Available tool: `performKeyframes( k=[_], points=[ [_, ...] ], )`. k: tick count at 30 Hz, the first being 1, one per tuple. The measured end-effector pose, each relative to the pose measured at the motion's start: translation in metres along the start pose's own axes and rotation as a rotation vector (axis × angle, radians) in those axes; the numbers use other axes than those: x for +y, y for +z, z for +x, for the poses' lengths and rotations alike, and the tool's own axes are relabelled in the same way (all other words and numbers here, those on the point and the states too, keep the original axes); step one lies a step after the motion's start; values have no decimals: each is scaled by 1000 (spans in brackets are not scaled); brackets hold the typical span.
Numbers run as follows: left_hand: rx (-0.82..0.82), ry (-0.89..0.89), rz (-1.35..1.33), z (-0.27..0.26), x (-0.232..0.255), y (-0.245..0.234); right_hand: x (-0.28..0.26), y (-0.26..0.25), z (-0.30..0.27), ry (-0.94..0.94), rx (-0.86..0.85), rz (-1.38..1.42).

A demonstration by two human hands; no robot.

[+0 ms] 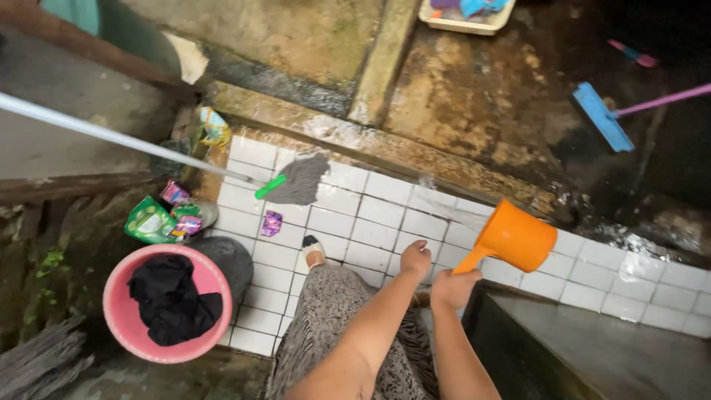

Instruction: The recorder is mopping the tiled floor in a bathroom or wash area using a mop and water from a basin.

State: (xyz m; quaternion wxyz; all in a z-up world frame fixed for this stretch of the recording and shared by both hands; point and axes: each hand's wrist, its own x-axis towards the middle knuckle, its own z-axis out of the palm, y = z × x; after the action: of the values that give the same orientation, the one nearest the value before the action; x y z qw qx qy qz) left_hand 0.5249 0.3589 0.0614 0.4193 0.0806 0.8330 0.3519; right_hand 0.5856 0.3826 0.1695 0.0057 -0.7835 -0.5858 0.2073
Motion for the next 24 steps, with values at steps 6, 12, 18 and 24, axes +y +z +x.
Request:
performKeyframes(
  k=[6, 12, 18, 24],
  points=[
    [-210, 142, 77, -86, 76, 126, 93, -104, 75, 144, 180, 137],
    [-425, 423, 84, -236, 135, 287, 236, -213, 159, 260, 433, 271],
    [-682, 749, 72, -389, 178, 377, 376, -334, 184, 540, 649, 297],
    [-1131, 1123, 115, -436, 107, 430, 590, -312, 190, 974, 504, 195]
  ],
)
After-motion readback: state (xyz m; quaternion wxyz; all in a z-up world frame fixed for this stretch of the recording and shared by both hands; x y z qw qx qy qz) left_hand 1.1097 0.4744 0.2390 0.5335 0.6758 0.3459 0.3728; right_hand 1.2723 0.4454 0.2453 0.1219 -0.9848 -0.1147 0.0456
